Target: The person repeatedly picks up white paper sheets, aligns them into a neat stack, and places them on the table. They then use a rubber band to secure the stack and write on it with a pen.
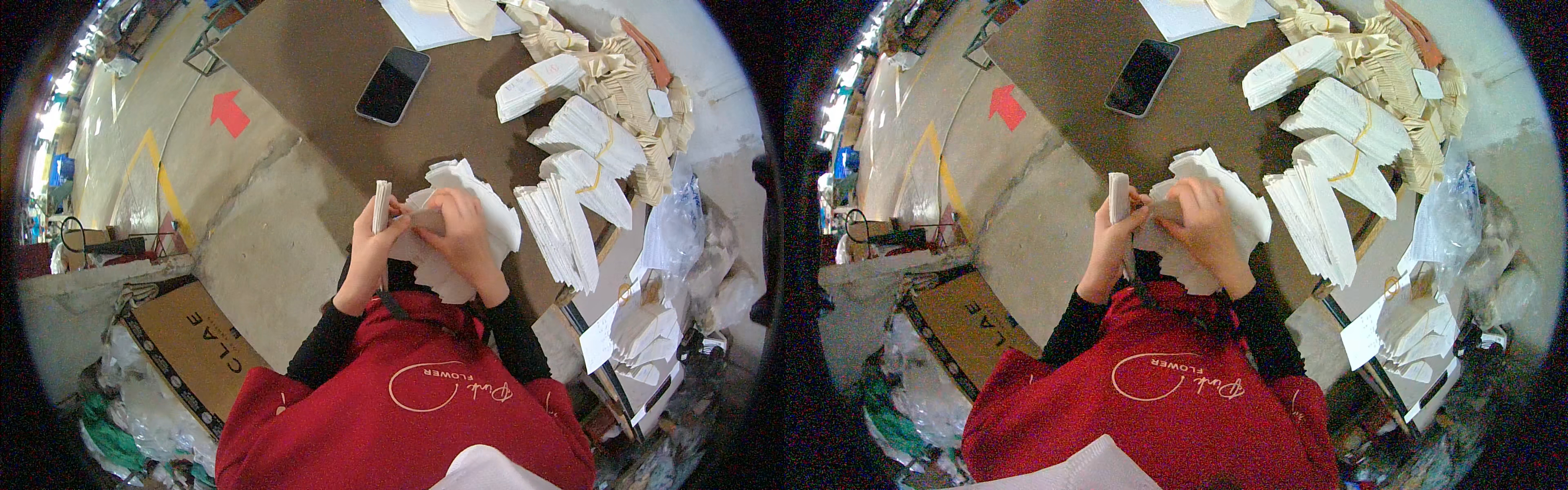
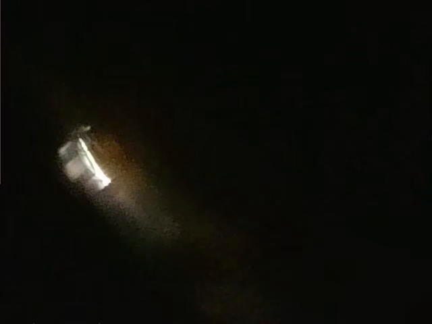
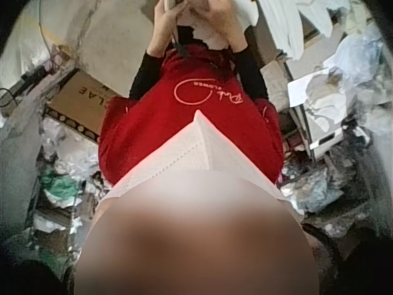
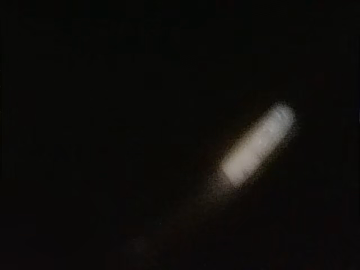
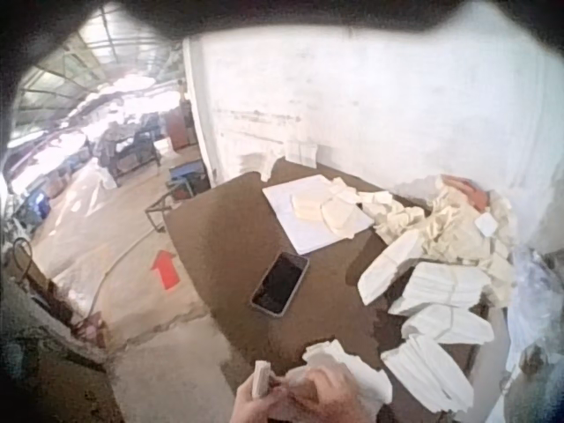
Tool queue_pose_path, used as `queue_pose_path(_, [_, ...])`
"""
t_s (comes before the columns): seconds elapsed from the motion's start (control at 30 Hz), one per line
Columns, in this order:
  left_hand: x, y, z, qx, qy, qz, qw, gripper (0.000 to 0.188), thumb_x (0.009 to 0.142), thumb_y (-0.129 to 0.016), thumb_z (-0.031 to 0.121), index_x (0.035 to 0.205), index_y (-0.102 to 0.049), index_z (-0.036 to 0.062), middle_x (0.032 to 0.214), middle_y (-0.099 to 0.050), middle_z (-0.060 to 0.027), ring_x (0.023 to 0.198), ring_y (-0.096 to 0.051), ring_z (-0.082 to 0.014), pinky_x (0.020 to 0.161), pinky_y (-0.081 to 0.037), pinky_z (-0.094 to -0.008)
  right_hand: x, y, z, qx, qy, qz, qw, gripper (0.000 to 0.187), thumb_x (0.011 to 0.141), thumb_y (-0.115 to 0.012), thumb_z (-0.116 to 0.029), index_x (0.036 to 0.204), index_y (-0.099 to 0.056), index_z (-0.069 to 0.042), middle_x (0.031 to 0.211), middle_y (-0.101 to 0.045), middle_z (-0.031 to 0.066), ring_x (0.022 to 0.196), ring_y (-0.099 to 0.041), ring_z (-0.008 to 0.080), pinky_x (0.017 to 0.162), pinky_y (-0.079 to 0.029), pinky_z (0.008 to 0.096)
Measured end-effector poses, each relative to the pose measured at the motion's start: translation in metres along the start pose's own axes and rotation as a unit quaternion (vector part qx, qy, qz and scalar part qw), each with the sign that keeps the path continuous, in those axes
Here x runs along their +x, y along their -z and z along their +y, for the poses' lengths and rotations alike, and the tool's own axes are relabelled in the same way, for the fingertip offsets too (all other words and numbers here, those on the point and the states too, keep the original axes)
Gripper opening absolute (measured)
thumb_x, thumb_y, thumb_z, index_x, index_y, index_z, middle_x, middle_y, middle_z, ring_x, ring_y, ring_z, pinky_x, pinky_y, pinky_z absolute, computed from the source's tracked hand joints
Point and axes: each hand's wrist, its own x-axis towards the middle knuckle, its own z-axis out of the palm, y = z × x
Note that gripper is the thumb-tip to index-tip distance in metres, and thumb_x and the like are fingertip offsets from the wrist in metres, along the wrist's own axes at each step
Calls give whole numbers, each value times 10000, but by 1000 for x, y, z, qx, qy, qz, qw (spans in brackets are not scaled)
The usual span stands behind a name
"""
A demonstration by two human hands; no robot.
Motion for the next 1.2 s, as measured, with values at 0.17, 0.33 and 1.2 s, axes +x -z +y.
queue_pose_path(0.17, [-2,-4,8,43,-2,-33,999,251,864,-684,201,1020,-579,34,968,-611,-31,897,-551,-104,815,-440,-275,-27,-3,14,95,49,24,994,452,684,-847,-212,912,-487,-59,902,-555,93,763,-549,268,736,-455,384])
queue_pose_path(0.33, [-4,-25,11,382,-64,-3,922,431,768,-734,207,1134,-578,41,1017,-619,-142,957,-619,-297,797,-490,-372,-30,7,1,302,92,365,876,478,803,-740,-436,917,-410,-110,797,-438,23,688,-427,165,670,-418,357])
queue_pose_path(1.2, [-29,-3,3,413,-270,-60,868,564,597,-685,12,1148,-577,61,1138,-586,-109,1090,-572,-327,895,-471,-414,35,6,32,-128,-33,-40,990,396,795,-706,-184,1175,-648,-89,1047,-537,114,1038,-521,314,896,-420,421])
